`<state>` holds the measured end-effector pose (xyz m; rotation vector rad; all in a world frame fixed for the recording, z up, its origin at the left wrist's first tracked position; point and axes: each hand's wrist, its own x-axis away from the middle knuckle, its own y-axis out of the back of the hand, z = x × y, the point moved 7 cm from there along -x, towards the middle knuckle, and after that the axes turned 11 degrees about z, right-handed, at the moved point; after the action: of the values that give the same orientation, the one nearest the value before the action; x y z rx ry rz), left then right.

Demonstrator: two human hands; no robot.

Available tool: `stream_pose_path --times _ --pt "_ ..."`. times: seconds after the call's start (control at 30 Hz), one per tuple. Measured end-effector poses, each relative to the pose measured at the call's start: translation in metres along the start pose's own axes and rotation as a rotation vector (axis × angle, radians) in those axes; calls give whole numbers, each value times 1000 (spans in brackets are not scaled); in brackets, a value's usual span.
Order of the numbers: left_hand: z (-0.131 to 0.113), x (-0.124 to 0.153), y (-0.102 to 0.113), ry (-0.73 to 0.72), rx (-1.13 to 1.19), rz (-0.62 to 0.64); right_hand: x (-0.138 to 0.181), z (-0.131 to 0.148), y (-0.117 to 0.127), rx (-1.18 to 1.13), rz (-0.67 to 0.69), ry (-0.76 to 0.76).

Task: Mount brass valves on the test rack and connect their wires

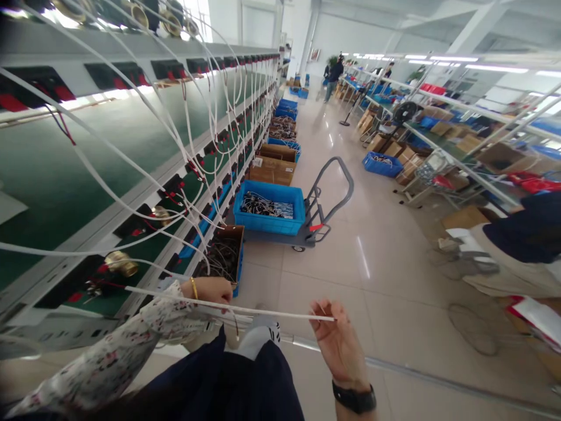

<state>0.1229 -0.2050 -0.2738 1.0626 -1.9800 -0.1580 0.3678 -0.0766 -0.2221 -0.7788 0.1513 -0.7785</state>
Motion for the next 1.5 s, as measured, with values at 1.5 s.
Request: stream_pose_path --times 1.5 --pt "-68 77 64 -268 507 -819 -63 -68 -141 491 77 169"
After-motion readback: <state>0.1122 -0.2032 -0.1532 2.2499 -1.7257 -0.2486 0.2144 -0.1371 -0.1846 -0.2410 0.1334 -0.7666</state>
